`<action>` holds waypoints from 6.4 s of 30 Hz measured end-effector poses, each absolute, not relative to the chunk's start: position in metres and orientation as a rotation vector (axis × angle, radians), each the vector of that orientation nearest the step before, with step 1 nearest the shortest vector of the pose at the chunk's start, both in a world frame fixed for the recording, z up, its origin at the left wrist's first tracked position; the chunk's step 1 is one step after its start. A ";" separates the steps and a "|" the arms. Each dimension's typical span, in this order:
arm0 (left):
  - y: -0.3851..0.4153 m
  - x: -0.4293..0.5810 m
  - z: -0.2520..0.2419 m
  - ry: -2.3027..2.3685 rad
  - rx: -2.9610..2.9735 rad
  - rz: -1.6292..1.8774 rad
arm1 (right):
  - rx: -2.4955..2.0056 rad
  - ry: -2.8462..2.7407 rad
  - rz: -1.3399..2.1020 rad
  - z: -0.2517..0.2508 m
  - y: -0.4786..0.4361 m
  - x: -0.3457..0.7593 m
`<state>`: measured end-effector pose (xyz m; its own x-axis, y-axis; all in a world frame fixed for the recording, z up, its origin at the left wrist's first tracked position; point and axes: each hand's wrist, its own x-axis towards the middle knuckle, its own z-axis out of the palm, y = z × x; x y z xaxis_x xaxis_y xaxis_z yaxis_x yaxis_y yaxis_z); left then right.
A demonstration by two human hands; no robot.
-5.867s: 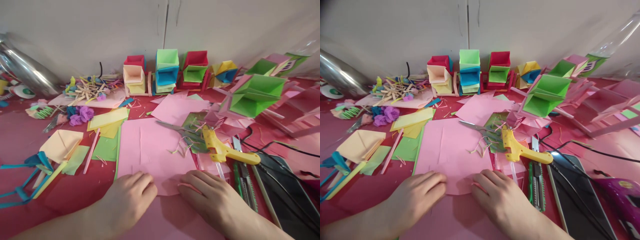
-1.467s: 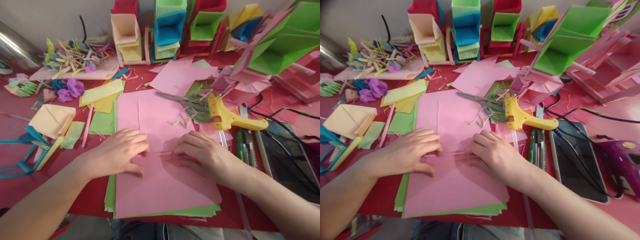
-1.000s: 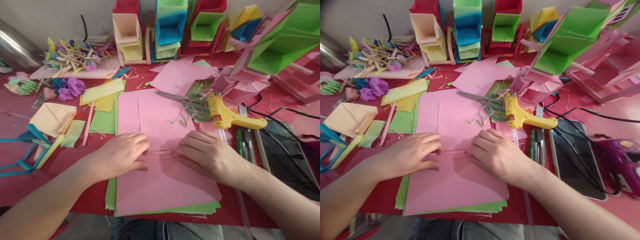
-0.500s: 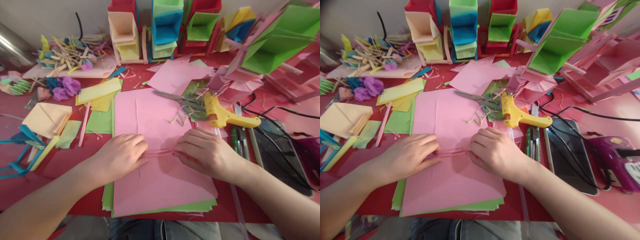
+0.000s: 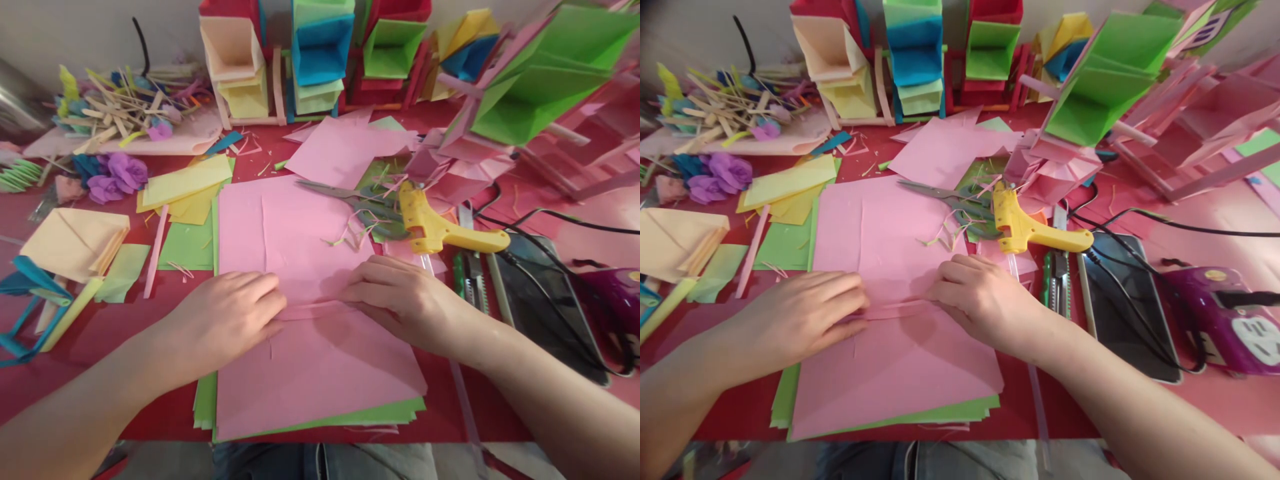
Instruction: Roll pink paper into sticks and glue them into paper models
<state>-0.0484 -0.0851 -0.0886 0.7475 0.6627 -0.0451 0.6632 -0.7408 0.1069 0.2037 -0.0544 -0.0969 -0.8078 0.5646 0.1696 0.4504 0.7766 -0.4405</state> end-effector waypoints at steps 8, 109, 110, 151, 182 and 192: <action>-0.086 -0.049 -0.084 1.095 2.773 -0.074 | -0.802 -2.655 0.664 -0.096 -0.051 0.204; -0.098 -0.019 -0.097 1.116 3.004 0.089 | -0.767 -2.882 -0.014 -0.094 -0.067 0.190; -0.099 -0.018 -0.097 1.118 3.011 0.093 | -0.786 -2.878 -0.026 -0.094 -0.068 0.189; -0.108 -0.016 -0.096 1.101 3.019 0.289 | -0.987 -2.748 0.363 -0.094 -0.060 0.211; -0.105 -0.019 -0.095 1.098 2.919 -0.010 | -0.782 -2.835 0.289 -0.094 -0.075 0.206; -0.104 -0.022 -0.094 1.084 2.907 -0.040 | -0.832 -2.792 0.080 -0.094 -0.084 0.197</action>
